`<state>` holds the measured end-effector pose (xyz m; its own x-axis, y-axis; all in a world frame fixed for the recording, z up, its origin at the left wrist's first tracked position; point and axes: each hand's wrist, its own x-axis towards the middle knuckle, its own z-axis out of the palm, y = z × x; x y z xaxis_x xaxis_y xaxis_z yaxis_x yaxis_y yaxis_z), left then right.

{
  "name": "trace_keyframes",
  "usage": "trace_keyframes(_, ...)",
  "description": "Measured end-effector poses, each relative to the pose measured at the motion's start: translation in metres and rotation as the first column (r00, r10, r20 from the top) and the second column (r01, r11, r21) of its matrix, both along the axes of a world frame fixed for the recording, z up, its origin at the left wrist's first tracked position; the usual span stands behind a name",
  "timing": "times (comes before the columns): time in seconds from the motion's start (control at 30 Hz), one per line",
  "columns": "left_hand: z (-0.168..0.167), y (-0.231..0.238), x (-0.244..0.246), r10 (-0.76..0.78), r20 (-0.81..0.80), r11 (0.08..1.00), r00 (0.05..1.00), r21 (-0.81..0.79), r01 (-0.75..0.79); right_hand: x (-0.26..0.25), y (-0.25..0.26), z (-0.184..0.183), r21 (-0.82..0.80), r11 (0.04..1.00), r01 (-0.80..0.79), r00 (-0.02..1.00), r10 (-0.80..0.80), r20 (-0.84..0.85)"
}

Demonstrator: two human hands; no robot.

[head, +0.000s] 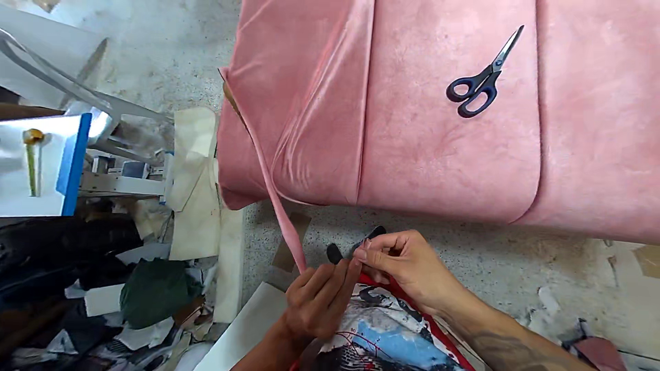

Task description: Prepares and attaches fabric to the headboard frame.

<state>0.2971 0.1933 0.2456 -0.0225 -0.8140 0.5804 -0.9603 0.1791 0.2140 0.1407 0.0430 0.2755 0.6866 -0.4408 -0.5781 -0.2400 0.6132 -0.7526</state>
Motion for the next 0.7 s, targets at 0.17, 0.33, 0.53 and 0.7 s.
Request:
trace_keyframes(0.17,-0.073,0.083,0.006,0.252,-0.083,0.928,0.964,0.302,-0.216,0.02,0.039,-0.049,-0.506,0.852,-0.137,0.99,0.095,-0.108)
trace_keyframes(0.33,-0.15,0.185,0.014,0.618,-0.189,0.304,0.763,0.953,-0.01,0.031,0.073,-0.111,-0.86,0.458,-0.225,0.963,0.237,-0.125)
trace_keyframes(0.53,-0.095,0.075,0.037,0.47,-0.83,0.798,0.301,0.545,0.256,0.032,0.075,-0.118,-0.771,0.612,-0.176,0.973,0.229,-0.04)
trace_keyframes(0.7,-0.099,0.032,0.028,0.372,-0.922,0.849,-0.112,0.289,0.442,0.015,0.061,-0.104,-0.755,0.649,-0.094,0.994,0.1,-0.038)
